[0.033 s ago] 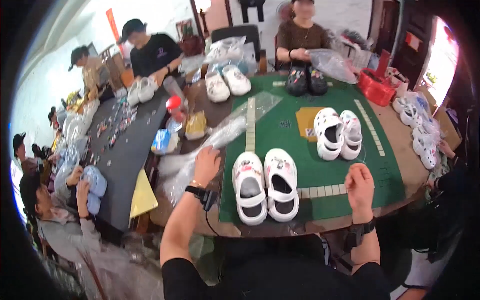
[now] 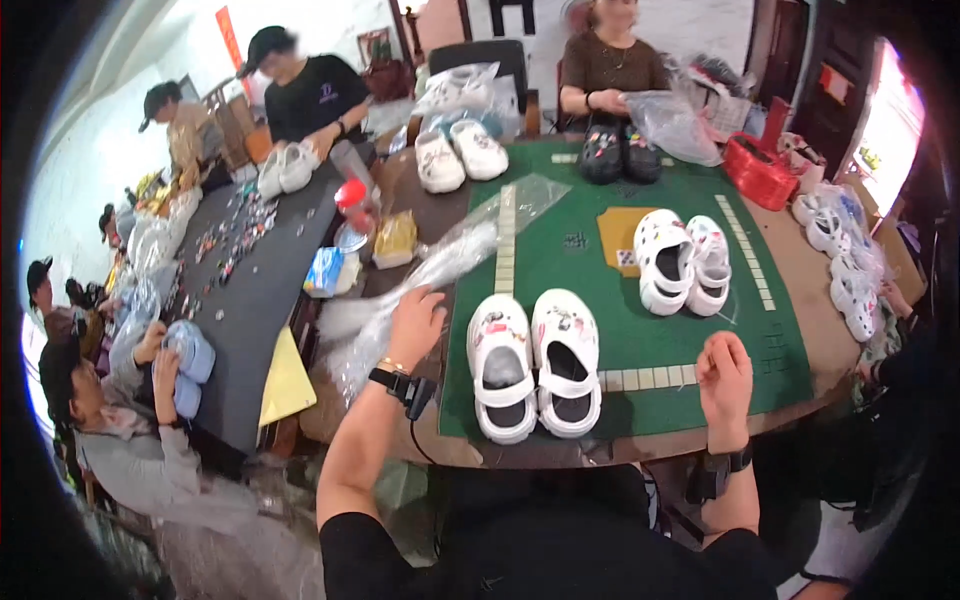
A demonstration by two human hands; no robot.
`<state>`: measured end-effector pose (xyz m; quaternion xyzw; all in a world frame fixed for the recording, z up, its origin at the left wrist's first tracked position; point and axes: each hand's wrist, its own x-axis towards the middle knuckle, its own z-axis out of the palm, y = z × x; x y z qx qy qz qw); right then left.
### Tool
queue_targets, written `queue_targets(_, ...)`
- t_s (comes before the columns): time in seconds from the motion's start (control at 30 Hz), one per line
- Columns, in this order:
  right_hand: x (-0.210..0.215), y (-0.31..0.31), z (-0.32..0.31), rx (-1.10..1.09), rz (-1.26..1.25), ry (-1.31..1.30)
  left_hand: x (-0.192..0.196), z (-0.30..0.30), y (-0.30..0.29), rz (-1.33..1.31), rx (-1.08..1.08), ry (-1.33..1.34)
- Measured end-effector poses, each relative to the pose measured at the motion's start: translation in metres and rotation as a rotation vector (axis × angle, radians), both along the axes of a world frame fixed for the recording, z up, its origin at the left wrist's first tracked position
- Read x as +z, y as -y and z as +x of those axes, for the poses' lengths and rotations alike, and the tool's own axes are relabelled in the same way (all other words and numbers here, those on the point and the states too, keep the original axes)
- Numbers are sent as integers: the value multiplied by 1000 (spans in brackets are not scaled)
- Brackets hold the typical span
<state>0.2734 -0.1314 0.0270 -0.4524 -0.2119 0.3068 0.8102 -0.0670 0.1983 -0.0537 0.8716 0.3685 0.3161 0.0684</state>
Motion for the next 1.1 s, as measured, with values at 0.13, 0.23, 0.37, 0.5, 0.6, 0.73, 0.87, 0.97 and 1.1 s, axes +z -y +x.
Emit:
queue_targets(0.13,-38,9,-47,136,-198,-3,21,-7,44,-155,-124,42)
queue_targets(0.23,-58,8,-92,443,-287,12,39,-4,84,-268,-227,97)
queue_targets(0.37,-80,-9,-143,399,-143,372,38,0,114,-301,-327,101)
queue_targets(0.5,-88,-39,-164,215,-70,719,33,3,130,-377,-267,77)
queue_targets(0.6,-93,-51,-171,113,-22,876,25,2,129,-401,-271,32)
queue_targets(0.73,-96,-59,-177,94,-2,871,24,6,132,-328,-199,5)
queue_targets(0.87,-94,-63,-178,108,-11,912,23,10,137,-364,-200,-16)
queue_targets(0.97,-93,-64,-179,99,-13,906,23,11,135,-436,-217,66)
queue_targets(1.1,-94,-63,-177,99,-17,879,36,16,144,-320,-46,-76)
